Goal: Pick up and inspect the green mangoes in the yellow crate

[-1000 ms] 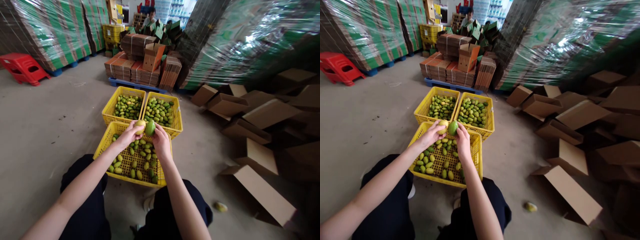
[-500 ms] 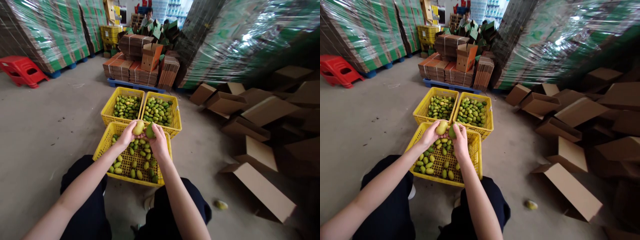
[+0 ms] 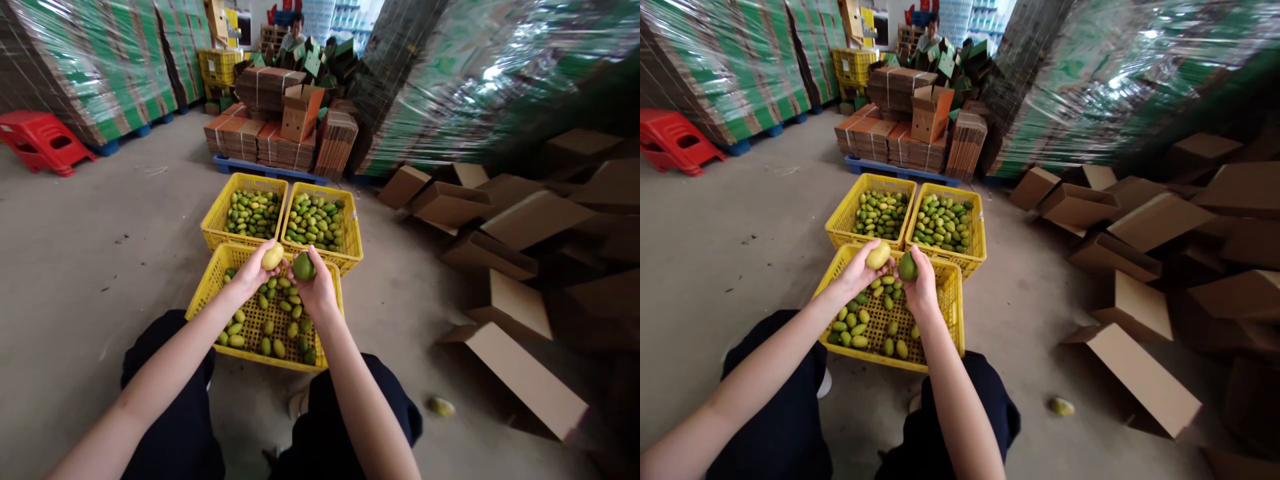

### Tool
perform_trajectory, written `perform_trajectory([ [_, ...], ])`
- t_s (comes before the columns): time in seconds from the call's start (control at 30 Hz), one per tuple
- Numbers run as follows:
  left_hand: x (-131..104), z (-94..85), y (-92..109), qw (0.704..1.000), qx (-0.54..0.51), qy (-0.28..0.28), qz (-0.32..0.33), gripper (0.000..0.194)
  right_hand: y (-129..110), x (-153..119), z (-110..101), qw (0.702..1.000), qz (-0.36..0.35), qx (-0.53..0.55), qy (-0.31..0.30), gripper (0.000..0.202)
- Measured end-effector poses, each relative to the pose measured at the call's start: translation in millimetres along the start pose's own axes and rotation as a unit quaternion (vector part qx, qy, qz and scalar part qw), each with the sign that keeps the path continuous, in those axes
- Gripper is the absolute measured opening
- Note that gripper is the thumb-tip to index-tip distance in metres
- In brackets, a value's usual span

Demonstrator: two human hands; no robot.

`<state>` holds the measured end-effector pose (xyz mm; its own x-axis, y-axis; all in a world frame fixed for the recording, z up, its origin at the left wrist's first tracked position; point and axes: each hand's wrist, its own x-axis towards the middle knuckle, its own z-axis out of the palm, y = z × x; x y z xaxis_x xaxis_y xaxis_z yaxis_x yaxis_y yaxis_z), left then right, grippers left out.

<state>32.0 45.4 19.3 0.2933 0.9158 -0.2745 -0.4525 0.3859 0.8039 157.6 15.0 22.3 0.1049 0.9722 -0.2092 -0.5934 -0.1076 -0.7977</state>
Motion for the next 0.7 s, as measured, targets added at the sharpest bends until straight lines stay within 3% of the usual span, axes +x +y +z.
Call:
perform_trajectory([
  [0.13,2,1.5,1,0.999,-0.039,0.022,0.008,0.035,-3,-2,3,0.999,-0.027,0.019,0.003,0.033],
  [0.3,-1,4.1,3,0.996,-0.088,-0.008,-0.018,0.032,-3,-1,3,0.999,-0.027,0.018,-0.034,0.03],
  [0.53,-5,4.3,14,0.985,-0.17,0.012,-0.039,0.03,4,5,2,0.996,-0.063,0.028,0.055,0.032],
  [0.7,-7,4.9,17,0.982,-0.179,0.038,-0.049,0.022,4,7,-1,0.998,0.021,0.051,-0.01,0.034],
])
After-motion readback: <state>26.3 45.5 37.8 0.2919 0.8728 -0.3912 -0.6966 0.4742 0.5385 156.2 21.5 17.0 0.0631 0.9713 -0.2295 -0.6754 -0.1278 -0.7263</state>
